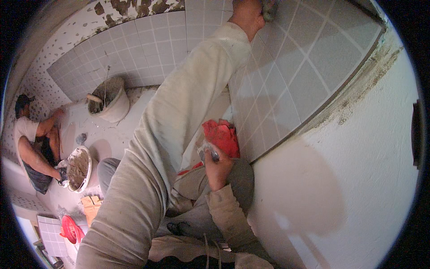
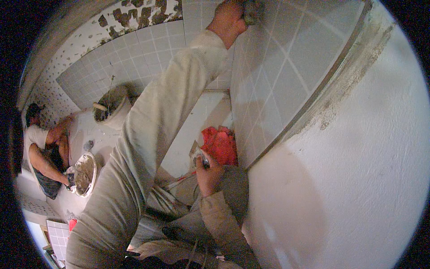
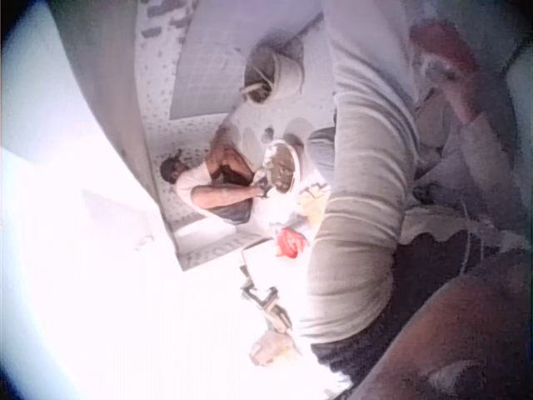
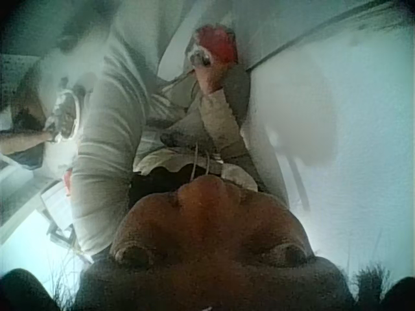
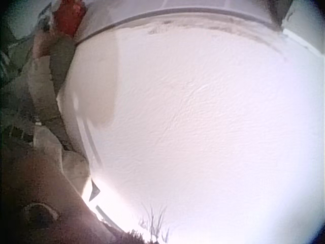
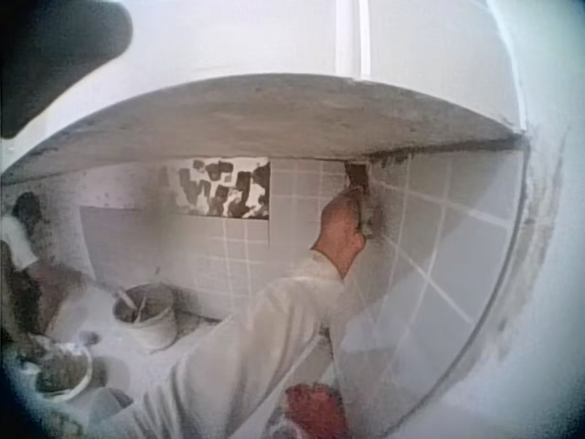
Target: The person applies mortar and grout to the joints between wall tiles using a putty knife and a sponge, then wipes the excess away with a cloth.
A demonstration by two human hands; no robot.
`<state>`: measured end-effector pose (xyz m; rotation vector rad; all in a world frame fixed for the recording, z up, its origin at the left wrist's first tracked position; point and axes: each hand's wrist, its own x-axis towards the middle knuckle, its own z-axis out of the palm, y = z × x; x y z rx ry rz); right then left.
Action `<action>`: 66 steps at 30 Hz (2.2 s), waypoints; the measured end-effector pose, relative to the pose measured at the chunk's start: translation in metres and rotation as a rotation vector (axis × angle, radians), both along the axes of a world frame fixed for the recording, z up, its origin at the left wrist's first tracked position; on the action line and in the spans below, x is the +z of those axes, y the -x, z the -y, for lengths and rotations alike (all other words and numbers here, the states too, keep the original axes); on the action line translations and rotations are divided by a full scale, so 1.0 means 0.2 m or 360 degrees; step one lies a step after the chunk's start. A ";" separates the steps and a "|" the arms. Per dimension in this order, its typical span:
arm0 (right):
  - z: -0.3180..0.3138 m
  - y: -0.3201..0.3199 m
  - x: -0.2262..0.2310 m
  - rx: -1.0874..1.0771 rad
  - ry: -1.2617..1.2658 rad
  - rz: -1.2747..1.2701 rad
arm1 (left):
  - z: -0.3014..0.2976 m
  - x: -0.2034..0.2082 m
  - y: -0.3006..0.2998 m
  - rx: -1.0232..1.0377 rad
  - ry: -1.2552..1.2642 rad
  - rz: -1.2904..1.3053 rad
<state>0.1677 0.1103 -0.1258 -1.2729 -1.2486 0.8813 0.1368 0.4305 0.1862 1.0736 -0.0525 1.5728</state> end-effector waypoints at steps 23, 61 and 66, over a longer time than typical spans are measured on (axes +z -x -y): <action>0.01 -0.01 -0.01 0.0020 -0.0182 0.0029 | 0.88 -0.09 -0.09 0.0220 0.0235 -0.0056; -0.01 0.02 -0.09 -0.0048 -0.0215 0.0140 | 1.53 -0.11 -0.08 -0.0057 0.0133 -0.0114; 0.00 0.00 0.00 -0.0097 -0.0191 -0.0096 | 1.72 -0.53 0.35 0.0062 0.0505 -0.0151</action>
